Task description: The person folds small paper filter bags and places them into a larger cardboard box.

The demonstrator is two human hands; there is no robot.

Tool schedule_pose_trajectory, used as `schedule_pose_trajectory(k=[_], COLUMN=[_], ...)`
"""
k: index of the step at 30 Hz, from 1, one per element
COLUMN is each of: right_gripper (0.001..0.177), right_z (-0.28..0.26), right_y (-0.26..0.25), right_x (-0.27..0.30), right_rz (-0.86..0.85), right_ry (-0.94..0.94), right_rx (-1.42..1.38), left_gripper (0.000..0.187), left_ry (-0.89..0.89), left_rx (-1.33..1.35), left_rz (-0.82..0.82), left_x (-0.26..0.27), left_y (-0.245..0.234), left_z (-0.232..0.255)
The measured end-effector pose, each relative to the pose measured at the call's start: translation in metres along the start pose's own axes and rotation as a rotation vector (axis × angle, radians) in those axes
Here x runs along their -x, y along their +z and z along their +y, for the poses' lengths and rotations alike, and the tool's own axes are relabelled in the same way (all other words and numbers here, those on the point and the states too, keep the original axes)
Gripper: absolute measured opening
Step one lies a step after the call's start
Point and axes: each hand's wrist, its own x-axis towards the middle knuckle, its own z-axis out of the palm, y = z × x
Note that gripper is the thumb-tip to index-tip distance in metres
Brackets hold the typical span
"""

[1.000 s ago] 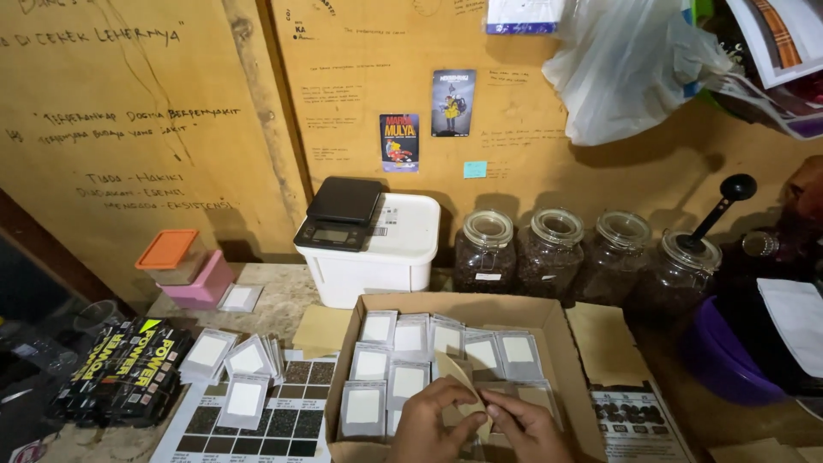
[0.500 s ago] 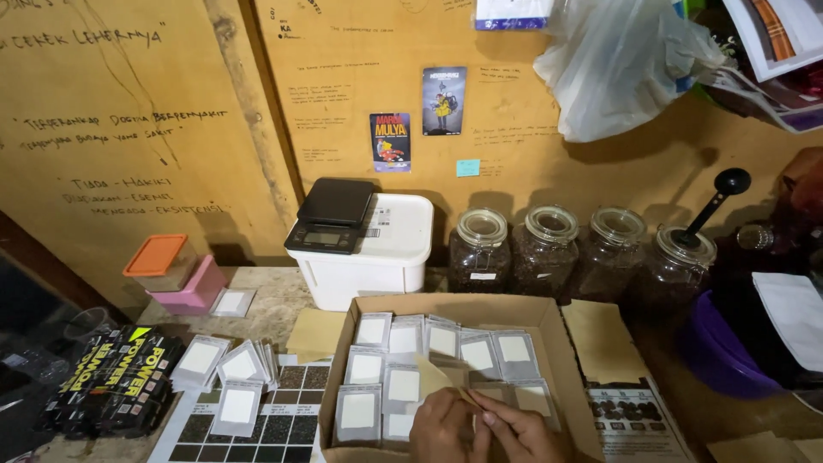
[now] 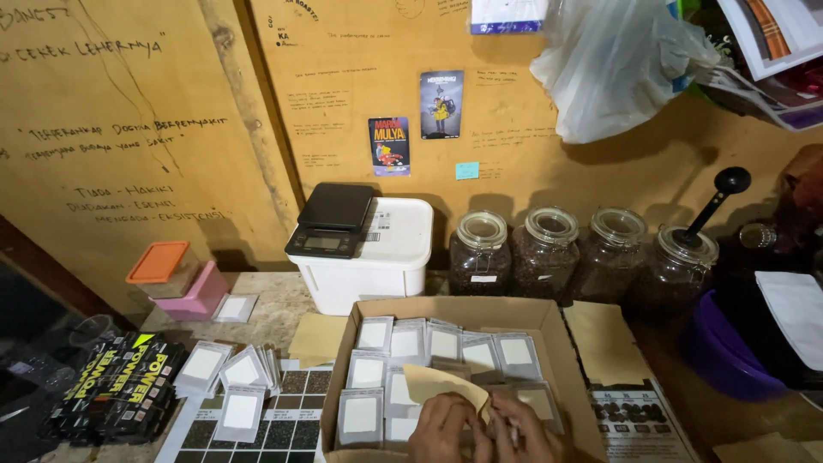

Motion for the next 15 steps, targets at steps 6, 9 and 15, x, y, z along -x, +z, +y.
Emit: schedule_pose_trajectory(k=[6,9,15], right_gripper=[0.009,0.022,0.014], right_z=[-0.004,-0.005,0.060], right_y=[0.010,0.012,0.028], right_x=[0.012,0.006,0.021], right_rz=[0.034,-0.008,-0.237], right_ry=[-0.045,0.052,0.315], right_rx=[-0.087,-0.122,-0.157], left_gripper=[0.008,0.008,0.012], left_ry=[0.049,0.031,0.096], left_rx=[0.002,-0.012,0.117], left_rz=[-0.003,-0.065,0.048], left_x=[0.003,0.011,-0.008], left_y=[-0.001,0.002,-0.004], left_z=[-0.002,-0.006,0.007])
